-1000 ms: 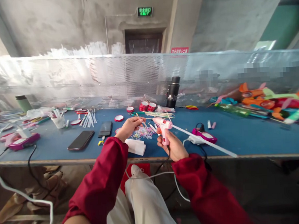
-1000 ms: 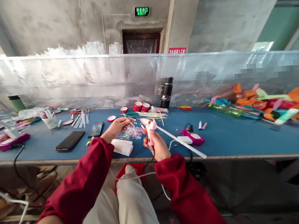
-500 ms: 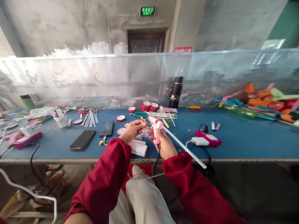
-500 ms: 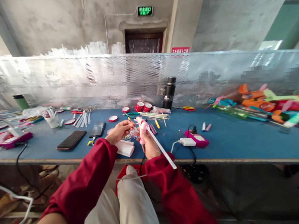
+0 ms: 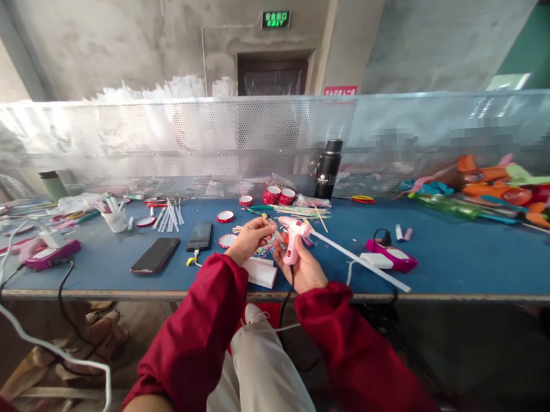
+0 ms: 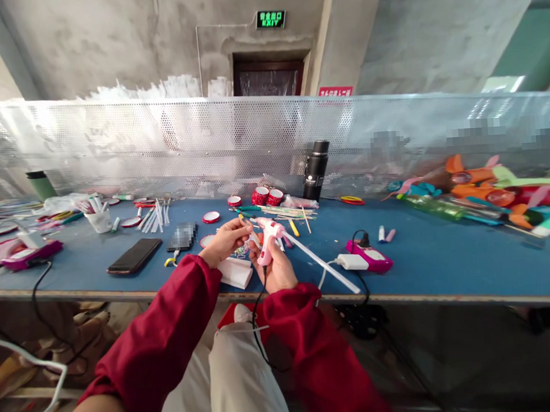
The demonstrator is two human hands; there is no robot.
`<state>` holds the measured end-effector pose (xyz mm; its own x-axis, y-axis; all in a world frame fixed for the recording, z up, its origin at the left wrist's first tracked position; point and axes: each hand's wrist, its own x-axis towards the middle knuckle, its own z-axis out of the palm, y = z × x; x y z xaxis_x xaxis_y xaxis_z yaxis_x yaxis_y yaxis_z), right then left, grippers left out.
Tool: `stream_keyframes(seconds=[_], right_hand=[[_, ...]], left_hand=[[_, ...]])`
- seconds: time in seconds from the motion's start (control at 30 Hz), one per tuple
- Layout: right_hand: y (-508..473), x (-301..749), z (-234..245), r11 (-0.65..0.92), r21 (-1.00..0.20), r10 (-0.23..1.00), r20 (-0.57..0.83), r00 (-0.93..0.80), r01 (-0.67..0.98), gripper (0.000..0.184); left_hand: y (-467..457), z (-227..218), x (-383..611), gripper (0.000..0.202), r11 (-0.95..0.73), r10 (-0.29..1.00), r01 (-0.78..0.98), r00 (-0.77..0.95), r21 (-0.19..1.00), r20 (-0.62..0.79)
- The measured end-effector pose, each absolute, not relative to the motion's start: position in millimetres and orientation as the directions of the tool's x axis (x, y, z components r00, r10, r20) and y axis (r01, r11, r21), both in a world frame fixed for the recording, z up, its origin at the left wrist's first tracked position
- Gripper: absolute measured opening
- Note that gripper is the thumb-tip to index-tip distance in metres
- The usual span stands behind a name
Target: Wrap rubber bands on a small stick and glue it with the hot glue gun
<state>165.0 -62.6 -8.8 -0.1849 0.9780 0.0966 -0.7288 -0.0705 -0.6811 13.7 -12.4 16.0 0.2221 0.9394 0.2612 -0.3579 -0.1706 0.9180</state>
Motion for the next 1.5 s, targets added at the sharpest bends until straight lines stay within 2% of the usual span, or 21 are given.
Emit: stream_keyframes(seconds=[0.33, 0.6, 0.73, 0.9, 1.07, 1.3, 1.5], right_hand=[[-59, 172, -12, -0.026, -0.569, 0.977, 0.161, -0.143, -0.822, 0.02], [-54, 171, -15, 0.017, -0.588, 0.982, 0.162, -0.098, -0.808, 0.027], [-53, 169, -16, 0.043, -0.604, 0.983, 0.167, -0.074, -0.796, 0.029], [-55, 170, -15, 0.012, -0.583, 0.99, 0.121, -0.072, -0.812, 0.022], [-58, 172, -13, 0.005, -0.596, 0.977, 0.174, -0.123, -0.803, 0.028], [-55, 167, -16, 0.039, -0.581, 0.991, 0.13, -0.045, -0.813, 0.029], [-59, 162, -15, 0.135, -0.648, 0.972, 0.234, -0.027, -0.749, 0.041]], left_hand=[[-10, 14, 11, 0.038, -0.15, 0.928, -0.323, 0.28, 0.934, 0.246], [-13, 17, 8, 0.037, -0.104, 0.937, -0.438, 0.257, 0.893, 0.235], [-13, 18, 8, 0.036, -0.094, 0.941, -0.428, 0.256, 0.899, 0.22], [-13, 18, 8, 0.034, -0.089, 0.946, -0.437, 0.243, 0.895, 0.213], [-11, 17, 7, 0.03, -0.054, 0.946, -0.437, 0.265, 0.898, 0.186], [-15, 20, 6, 0.024, -0.021, 0.948, -0.474, 0.27, 0.88, 0.168], [-11, 16, 4, 0.022, 0.026, 0.953, -0.505, 0.274, 0.863, 0.132]])
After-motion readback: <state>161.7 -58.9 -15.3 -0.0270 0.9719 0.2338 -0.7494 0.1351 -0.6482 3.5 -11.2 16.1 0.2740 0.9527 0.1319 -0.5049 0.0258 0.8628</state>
